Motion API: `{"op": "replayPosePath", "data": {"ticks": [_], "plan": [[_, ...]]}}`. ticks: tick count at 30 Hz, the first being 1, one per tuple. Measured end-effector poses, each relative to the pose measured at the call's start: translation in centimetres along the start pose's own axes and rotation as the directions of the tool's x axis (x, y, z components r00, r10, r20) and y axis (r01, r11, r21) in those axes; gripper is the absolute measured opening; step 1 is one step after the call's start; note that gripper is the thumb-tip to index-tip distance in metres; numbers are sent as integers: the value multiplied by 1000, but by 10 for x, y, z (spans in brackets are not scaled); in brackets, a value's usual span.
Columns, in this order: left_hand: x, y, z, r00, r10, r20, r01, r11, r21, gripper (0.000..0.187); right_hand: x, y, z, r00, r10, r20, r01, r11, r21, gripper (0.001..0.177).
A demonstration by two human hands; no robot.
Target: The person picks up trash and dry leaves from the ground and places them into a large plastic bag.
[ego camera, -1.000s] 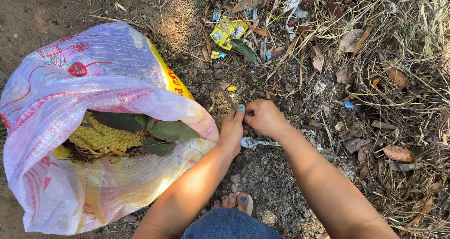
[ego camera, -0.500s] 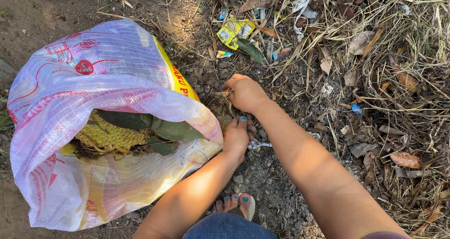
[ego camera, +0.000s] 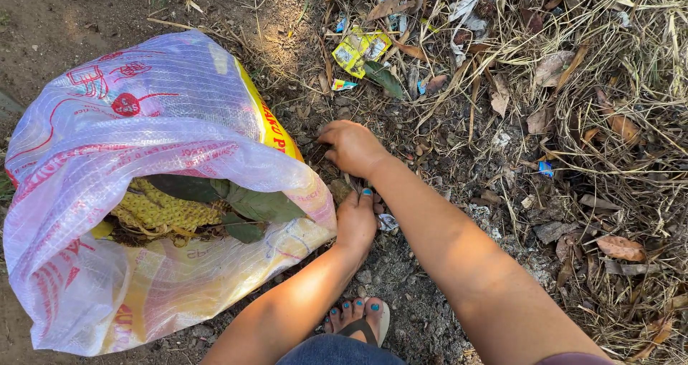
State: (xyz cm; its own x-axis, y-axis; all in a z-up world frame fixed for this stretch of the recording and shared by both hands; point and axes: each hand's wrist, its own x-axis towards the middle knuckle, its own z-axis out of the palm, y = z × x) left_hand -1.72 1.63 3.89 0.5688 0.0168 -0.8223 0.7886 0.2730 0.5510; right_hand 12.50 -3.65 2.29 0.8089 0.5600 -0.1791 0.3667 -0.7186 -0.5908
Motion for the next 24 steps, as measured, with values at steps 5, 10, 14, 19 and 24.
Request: {"op": "replayPosePath", "data": {"ticks": [5,10,14,19,24], "plan": [[-3,-6,-20,999,27,-34,-25,997,73,26,3,-16,17,996,-65,64,67,997,-45,28],[1,-13,-40,992,25,-122,-27,1000,-13,31,-28,-7,-11,986,147,-78,-125,964,235,26],[11,-18,-38,993,49,-104,-62,990,-127,33,-75,-12,-31,931,361,60,-334,772,540,27],[16,-10,-32,995,48,-91,-64,981,-184,38,-109,-26,-23,914,373,163,-383,654,652,25],[15,-4,-31,993,92,-68,-102,980,-173,41,-108,-33,-17,912,382,150,-368,599,711,24]]}}
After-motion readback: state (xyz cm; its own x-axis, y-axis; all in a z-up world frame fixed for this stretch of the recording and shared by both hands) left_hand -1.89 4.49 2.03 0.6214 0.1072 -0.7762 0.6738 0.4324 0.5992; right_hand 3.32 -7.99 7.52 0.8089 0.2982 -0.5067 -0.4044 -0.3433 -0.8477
